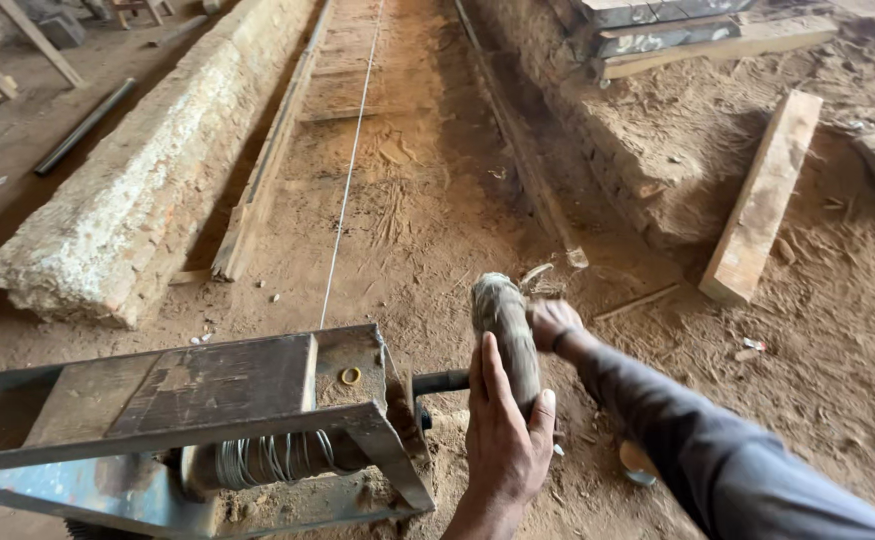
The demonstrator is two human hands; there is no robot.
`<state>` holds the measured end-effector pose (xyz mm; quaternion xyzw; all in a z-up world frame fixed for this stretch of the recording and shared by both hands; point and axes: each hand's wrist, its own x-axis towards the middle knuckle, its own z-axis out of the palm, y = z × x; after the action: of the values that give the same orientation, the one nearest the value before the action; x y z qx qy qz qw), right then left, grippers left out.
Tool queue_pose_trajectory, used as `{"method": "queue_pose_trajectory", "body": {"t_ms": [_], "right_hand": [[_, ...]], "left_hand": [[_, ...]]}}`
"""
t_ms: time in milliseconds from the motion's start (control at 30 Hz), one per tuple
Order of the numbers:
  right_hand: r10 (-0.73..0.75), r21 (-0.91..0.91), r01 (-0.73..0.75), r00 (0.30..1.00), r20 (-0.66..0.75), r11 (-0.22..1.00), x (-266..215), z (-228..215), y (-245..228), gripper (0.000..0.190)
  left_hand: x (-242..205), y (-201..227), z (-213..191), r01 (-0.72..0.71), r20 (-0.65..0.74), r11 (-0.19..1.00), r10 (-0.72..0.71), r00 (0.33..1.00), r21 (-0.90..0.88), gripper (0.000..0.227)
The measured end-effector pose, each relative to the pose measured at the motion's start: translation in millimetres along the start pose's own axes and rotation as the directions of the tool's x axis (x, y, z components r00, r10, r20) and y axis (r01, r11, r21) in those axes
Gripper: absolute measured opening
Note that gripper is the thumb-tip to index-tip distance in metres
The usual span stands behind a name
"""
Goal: The person turns a large winch handle by hand in a continuous circular motion, winding a cable onto a drum.
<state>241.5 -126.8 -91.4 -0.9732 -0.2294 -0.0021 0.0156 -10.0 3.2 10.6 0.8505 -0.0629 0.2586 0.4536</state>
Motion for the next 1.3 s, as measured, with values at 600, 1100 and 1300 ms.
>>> {"method": "queue_pose_trajectory", "body": {"t_ms": [600, 1100, 1300], "right_hand": [[-0.090, 0.101, 0.072, 0.978, 0.187, 0.992, -225, -103, -53, 0.025], [-0.224, -0.049, 0.219, 0.940, -0.257, 0.974, 26, -42, 17, 0.025], [0.037, -0.045, -0.033, 0.996, 0.078, 0.998, -6, 35, 1, 0.024]], "left_hand": [[-27, 11, 24, -0.087, -0.129, 0.994, 0.095, 0.987, 0.066, 0.084], [12, -2, 8, -0.003, -0.028, 1.000, 0.003, 1.000, 0.006, 0.075], [9, -6, 14, -0.017, 0.000, 0.995, 0.017, 1.000, -0.096, 0.082]]}}
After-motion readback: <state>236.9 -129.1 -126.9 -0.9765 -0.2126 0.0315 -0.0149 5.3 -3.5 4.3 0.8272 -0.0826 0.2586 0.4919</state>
